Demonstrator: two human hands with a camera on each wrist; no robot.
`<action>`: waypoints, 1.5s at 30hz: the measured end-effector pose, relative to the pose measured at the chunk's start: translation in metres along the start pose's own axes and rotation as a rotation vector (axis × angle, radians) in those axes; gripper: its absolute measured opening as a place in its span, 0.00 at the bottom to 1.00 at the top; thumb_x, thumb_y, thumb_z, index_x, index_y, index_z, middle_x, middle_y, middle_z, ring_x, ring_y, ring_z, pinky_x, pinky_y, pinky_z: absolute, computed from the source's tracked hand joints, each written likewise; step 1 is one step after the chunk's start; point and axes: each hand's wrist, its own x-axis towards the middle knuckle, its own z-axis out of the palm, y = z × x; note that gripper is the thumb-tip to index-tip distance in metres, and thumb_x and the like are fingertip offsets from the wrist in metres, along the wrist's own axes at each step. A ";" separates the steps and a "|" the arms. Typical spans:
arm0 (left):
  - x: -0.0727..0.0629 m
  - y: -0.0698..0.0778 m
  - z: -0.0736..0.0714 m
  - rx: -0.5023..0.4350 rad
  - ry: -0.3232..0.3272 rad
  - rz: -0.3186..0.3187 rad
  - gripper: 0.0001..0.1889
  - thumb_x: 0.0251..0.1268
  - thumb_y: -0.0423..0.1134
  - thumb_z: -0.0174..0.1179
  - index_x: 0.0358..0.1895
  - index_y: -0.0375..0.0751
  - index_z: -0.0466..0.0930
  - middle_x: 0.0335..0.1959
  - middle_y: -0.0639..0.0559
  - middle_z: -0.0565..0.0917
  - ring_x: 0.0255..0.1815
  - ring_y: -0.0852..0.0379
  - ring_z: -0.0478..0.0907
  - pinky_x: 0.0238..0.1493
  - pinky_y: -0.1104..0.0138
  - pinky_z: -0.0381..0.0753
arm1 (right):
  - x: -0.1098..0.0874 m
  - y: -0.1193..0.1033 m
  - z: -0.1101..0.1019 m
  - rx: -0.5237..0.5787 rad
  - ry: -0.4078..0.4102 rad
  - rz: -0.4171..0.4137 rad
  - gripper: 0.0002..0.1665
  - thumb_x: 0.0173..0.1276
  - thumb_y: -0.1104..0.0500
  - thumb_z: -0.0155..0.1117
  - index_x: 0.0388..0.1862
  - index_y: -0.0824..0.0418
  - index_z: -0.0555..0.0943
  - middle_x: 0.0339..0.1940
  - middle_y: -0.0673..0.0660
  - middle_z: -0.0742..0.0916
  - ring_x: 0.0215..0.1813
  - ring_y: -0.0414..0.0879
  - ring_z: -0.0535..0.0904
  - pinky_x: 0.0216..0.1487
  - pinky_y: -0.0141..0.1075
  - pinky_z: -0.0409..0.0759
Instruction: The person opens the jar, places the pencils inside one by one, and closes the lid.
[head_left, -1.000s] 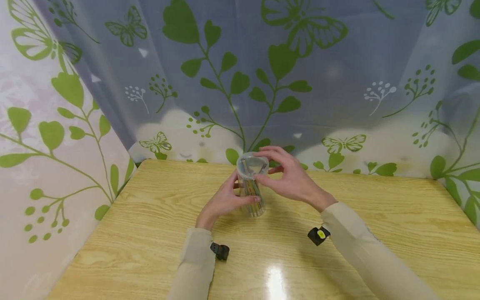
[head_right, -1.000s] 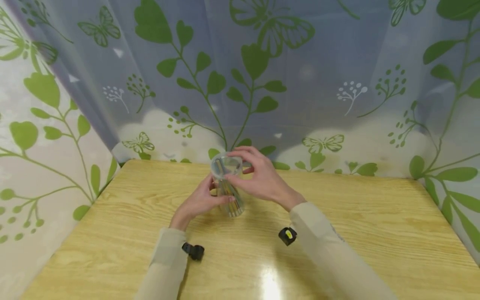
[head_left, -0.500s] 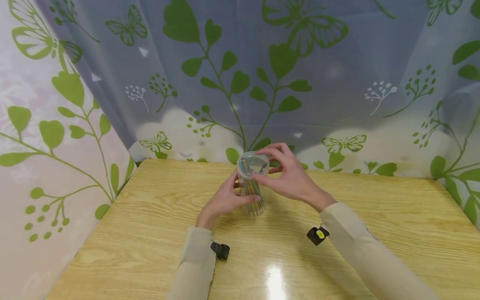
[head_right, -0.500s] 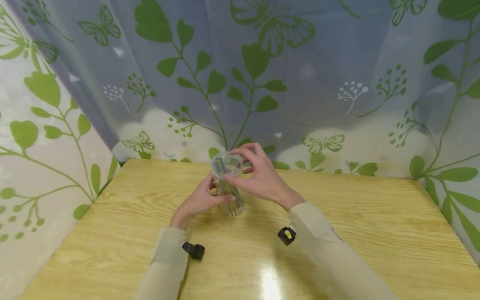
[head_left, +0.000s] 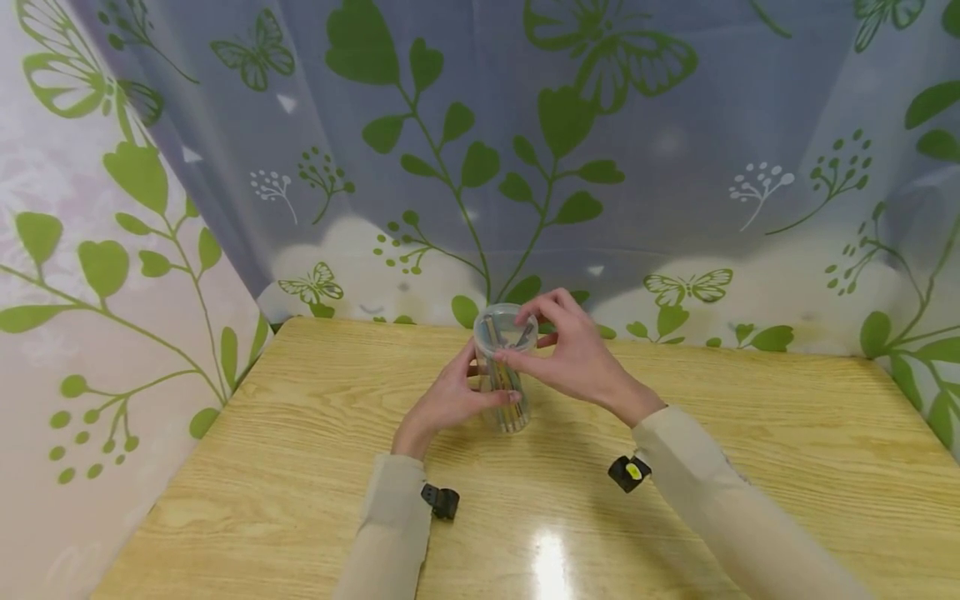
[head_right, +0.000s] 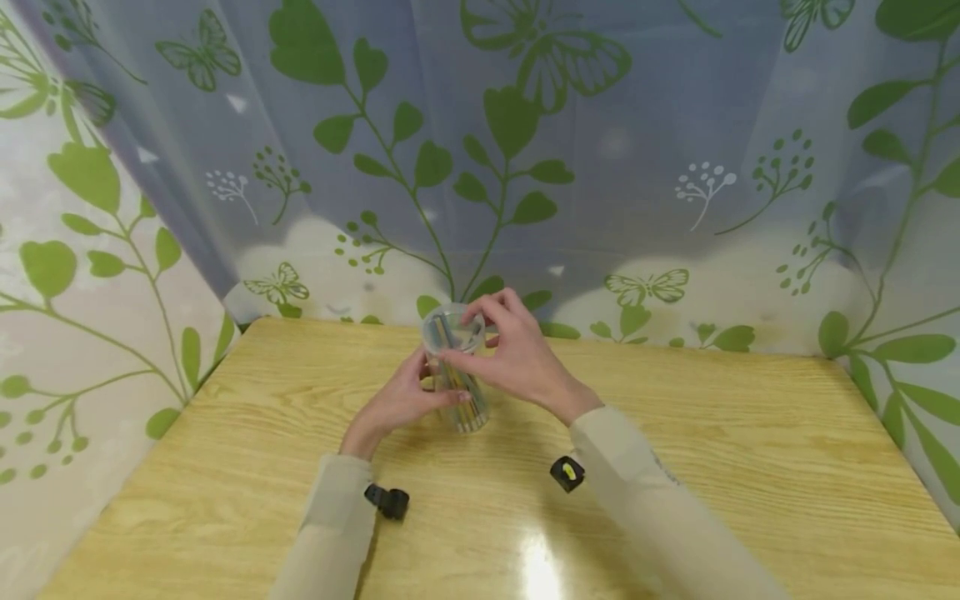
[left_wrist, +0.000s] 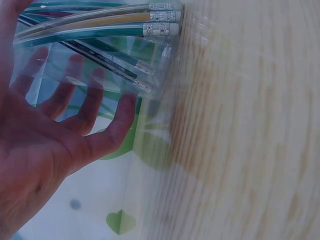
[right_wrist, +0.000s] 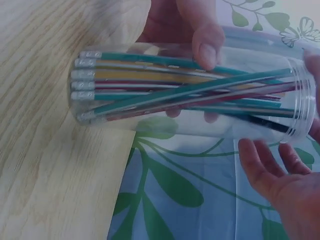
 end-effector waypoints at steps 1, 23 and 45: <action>0.000 0.000 0.000 0.003 0.002 -0.002 0.53 0.58 0.51 0.76 0.80 0.77 0.48 0.76 0.62 0.65 0.73 0.43 0.69 0.61 0.45 0.81 | 0.000 0.000 0.000 0.013 -0.004 0.009 0.26 0.61 0.52 0.79 0.54 0.56 0.79 0.53 0.58 0.74 0.54 0.53 0.79 0.53 0.45 0.88; 0.000 -0.001 0.001 0.024 0.018 -0.006 0.52 0.57 0.51 0.76 0.78 0.83 0.49 0.76 0.62 0.65 0.73 0.42 0.69 0.62 0.44 0.80 | -0.002 0.009 -0.004 0.133 -0.035 0.031 0.39 0.63 0.58 0.77 0.70 0.58 0.70 0.64 0.59 0.75 0.59 0.59 0.82 0.55 0.46 0.88; 0.000 0.001 0.001 0.021 0.021 -0.011 0.53 0.58 0.50 0.76 0.78 0.83 0.47 0.77 0.61 0.64 0.73 0.43 0.69 0.63 0.45 0.80 | -0.003 0.012 -0.003 0.106 -0.037 -0.013 0.33 0.67 0.61 0.72 0.71 0.54 0.75 0.65 0.57 0.81 0.58 0.53 0.82 0.52 0.47 0.88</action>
